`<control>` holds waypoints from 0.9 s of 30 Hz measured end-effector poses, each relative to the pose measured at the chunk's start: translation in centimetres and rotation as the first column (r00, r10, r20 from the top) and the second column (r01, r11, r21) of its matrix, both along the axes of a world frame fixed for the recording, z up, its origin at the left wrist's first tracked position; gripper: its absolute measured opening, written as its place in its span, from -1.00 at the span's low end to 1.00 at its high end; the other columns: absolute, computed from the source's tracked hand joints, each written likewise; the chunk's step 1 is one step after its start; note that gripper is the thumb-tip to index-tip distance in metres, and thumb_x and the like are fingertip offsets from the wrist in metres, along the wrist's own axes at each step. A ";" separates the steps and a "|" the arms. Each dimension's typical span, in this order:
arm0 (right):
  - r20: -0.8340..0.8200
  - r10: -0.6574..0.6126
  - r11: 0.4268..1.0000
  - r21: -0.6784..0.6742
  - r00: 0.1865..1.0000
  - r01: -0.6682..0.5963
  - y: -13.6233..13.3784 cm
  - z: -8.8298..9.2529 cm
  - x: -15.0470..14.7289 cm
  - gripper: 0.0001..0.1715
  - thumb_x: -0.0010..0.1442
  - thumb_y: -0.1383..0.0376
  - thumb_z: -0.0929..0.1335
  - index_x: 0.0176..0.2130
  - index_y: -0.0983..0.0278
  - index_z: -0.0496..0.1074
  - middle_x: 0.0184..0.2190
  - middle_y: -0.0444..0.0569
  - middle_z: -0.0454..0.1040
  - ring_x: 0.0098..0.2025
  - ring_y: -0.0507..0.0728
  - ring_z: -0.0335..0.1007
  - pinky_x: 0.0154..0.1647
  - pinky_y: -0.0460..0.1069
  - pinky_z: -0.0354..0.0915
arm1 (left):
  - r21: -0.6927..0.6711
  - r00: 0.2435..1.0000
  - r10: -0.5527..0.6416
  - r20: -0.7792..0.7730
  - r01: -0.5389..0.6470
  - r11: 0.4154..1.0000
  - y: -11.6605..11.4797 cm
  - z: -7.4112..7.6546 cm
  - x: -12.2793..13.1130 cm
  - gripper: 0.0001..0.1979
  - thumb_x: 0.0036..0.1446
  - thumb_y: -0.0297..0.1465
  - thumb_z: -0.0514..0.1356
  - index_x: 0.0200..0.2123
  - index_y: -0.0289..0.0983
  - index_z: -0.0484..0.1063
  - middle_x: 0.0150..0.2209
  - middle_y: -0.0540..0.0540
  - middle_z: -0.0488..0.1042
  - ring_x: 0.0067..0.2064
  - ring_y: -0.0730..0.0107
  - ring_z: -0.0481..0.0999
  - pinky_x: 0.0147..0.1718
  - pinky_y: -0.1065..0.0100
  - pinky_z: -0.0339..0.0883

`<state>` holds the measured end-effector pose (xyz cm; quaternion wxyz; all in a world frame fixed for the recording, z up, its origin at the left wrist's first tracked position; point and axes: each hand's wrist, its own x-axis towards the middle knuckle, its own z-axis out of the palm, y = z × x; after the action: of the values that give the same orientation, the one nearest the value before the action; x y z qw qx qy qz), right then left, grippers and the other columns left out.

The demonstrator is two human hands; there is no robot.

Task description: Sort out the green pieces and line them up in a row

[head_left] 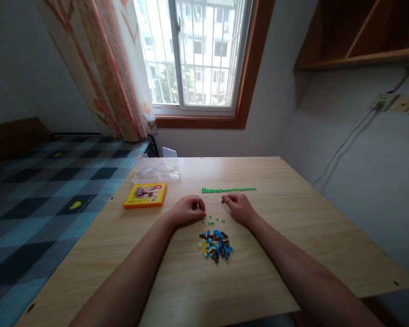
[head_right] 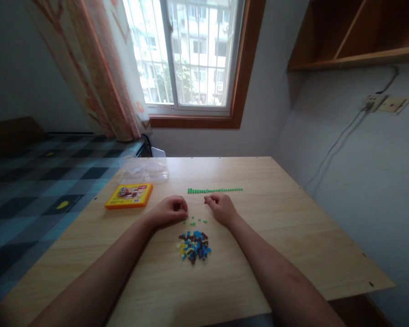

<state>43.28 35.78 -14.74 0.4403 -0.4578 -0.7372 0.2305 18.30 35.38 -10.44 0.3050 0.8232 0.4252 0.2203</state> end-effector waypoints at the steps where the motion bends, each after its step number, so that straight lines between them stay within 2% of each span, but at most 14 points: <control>1: 0.093 0.073 0.995 0.068 0.993 -0.079 -0.6 0.4 -0.2 -0.59 0.31 0.12 0.31 -0.43 0.28 0.57 -0.48 -0.04 0.50 -0.36 0.11 0.38 -0.24 0.01 0.21 | -0.002 1.000 -0.011 0.001 0.011 1.000 0.0 0.0 -0.2 -0.90 -0.06 -0.37 0.32 -0.42 -0.27 0.54 -0.41 0.00 0.45 -0.35 0.41 0.37 -0.35 0.42 0.24; 3: 0.233 0.156 0.967 0.162 0.960 -0.197 -1.4 1.2 -0.5 -0.66 0.31 0.20 0.33 -0.42 0.26 0.59 -0.41 -0.01 0.51 -0.29 0.13 0.37 -0.15 0.05 0.21 | 0.010 1.000 -0.027 -0.002 0.027 1.000 -0.1 0.1 -0.4 -0.91 -0.08 -0.38 0.33 -0.44 -0.27 0.53 -0.41 0.01 0.44 -0.34 0.41 0.37 -0.34 0.41 0.24; 6: 0.343 0.178 0.936 0.231 0.922 -0.266 -2.2 2.1 -0.8 -0.75 0.28 0.24 0.37 -0.38 0.23 0.61 -0.29 0.01 0.50 -0.21 0.15 0.34 -0.08 0.09 0.20 | 0.042 0.999 -0.047 -0.018 0.048 0.998 -0.3 0.2 -0.5 -0.91 -0.08 -0.40 0.35 -0.44 -0.27 0.54 -0.39 -0.01 0.45 -0.30 0.38 0.40 -0.30 0.40 0.25; 12: 0.438 0.271 0.906 0.184 0.857 -0.381 -3.1 2.9 -1.2 -0.83 0.28 0.23 0.39 -0.25 0.14 0.63 -0.21 -0.01 0.47 -0.14 0.16 0.31 -0.01 0.12 0.19 | 0.114 0.997 -0.059 -0.047 0.064 0.991 -0.4 0.2 -0.2 -0.93 -0.07 -0.47 0.35 -0.43 -0.26 0.55 -0.39 -0.01 0.47 -0.28 0.37 0.41 -0.26 0.37 0.25; 16: 0.459 0.266 0.912 0.164 0.848 -0.375 -3.3 3.0 -1.3 -0.83 0.28 0.23 0.38 -0.24 0.14 0.62 -0.18 -0.02 0.48 -0.13 0.16 0.30 0.01 0.12 0.19 | 0.163 0.997 -0.027 -0.066 0.038 0.986 -0.5 -0.1 0.1 -0.98 0.01 -0.47 0.31 -0.42 -0.25 0.56 -0.40 -0.03 0.49 -0.27 0.35 0.42 -0.24 0.36 0.26; 20: 0.479 0.244 0.915 0.173 0.843 -0.364 -3.2 3.0 -1.3 -0.81 0.30 0.23 0.36 -0.24 0.16 0.61 -0.20 -0.02 0.48 -0.14 0.16 0.30 0.01 0.12 0.20 | 0.230 0.993 0.012 -0.117 0.015 0.973 -0.6 -0.3 0.3 -0.94 0.10 -0.44 0.28 -0.41 -0.25 0.57 -0.37 -0.06 0.53 -0.24 0.32 0.45 -0.20 0.33 0.29; 27: 0.483 0.176 0.925 0.217 0.858 -0.313 -2.8 2.7 -0.7 -0.70 0.32 0.25 0.33 -0.41 0.24 0.55 -0.29 -0.02 0.49 -0.18 0.15 0.31 -0.02 0.11 0.21 | 0.295 0.981 0.006 -0.193 0.053 0.954 -0.8 -0.5 0.0 -0.89 0.17 -0.39 0.25 -0.34 -0.20 0.61 -0.29 -0.08 0.55 -0.18 0.31 0.47 -0.15 0.31 0.32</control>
<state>42.54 33.02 -12.09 0.2842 -0.3313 -0.8976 0.0618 18.29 34.62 -10.90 0.1372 0.8822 0.4044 0.1983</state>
